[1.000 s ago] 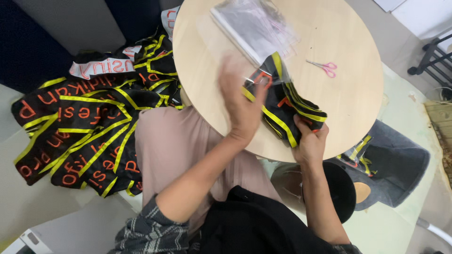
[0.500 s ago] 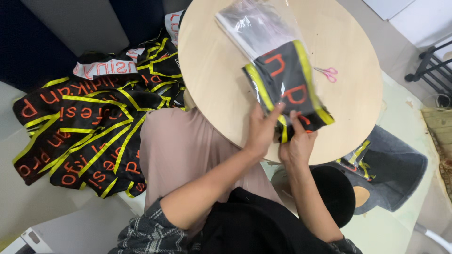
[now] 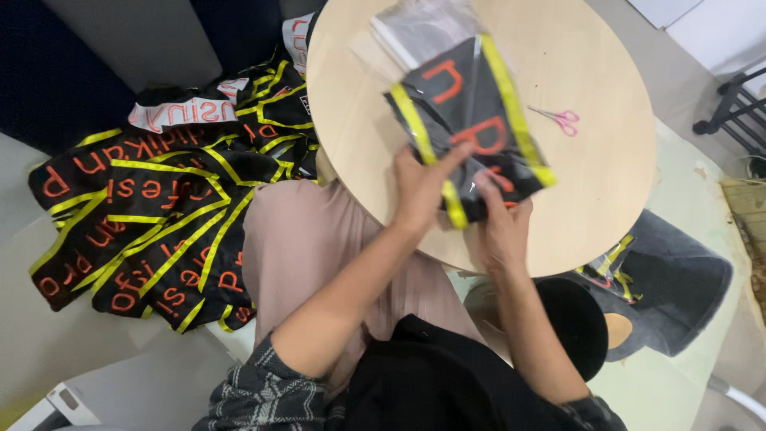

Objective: The person trims threads from a black and yellow sash using scissors, folds the sash, and places it into a clear plastic bag.

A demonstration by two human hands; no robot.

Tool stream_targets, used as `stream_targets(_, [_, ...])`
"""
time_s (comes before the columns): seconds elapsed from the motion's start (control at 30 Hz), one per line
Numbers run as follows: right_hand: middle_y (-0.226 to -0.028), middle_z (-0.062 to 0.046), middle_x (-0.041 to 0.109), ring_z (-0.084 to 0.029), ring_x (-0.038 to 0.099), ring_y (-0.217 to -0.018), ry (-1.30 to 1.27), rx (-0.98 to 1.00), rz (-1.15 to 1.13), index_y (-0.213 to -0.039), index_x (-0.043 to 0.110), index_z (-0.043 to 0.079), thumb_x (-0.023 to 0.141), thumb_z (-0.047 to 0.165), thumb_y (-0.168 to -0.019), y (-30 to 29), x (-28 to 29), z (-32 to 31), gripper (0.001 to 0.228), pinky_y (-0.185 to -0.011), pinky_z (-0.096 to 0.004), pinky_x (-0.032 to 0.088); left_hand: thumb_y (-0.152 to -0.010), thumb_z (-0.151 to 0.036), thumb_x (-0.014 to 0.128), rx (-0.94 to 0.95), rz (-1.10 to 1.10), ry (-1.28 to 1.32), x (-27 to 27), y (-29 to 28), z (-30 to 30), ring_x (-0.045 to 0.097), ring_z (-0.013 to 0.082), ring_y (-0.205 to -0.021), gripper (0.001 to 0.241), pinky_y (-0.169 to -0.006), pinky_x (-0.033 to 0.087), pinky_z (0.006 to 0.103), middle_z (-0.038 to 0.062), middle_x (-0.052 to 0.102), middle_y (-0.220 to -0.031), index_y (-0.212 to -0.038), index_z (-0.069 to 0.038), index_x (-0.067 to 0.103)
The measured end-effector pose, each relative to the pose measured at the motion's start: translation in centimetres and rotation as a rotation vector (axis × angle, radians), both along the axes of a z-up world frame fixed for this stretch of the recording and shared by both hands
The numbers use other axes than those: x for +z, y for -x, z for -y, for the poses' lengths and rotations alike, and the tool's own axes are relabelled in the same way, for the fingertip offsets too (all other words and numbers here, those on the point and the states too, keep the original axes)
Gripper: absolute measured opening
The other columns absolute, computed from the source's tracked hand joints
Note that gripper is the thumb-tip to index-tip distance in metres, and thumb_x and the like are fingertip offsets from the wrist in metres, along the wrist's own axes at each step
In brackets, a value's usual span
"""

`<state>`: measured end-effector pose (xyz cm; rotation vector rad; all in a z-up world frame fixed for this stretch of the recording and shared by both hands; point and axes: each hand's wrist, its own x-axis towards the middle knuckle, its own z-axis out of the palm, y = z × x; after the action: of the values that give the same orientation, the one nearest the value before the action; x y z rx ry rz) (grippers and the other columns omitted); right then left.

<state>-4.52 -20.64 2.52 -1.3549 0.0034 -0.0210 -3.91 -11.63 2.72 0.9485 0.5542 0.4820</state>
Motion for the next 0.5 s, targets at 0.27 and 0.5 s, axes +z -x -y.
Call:
stream_targets(0.27, [-0.054, -0.009, 0.056, -0.017, 0.06, -0.044, -0.14, 0.039, -0.076, -0.076, 0.054, -0.004, 0.066, -0.002, -0.074, -2.0, -3.0, 0.9, 0.012, -0.042, -0.03, 0.055, -0.046, -0.017, 0.082, -0.18, -0.059, -0.003, 1.0, 0.9, 0.3, 0.056, 0.0176, -0.053, 0.045, -0.042, 0.045, 0.033, 0.01, 0.056, -0.063, -0.075, 0.002, 0.052])
stream_targets(0.5, [-0.052, -0.006, 0.05, -0.012, 0.053, -0.043, -0.253, -0.078, -0.151, -0.066, 0.055, -0.002, 0.066, 0.001, -0.076, -3.4, -3.6, 0.6, 0.015, -0.041, -0.025, 0.048, -0.063, -0.018, 0.075, -0.452, -0.067, -0.141, -1.9, 0.4, 0.1, 0.063, 0.0236, -0.058, 0.045, -0.043, 0.053, 0.0313, 0.021, 0.06, -0.072, -0.093, 0.005, 0.051])
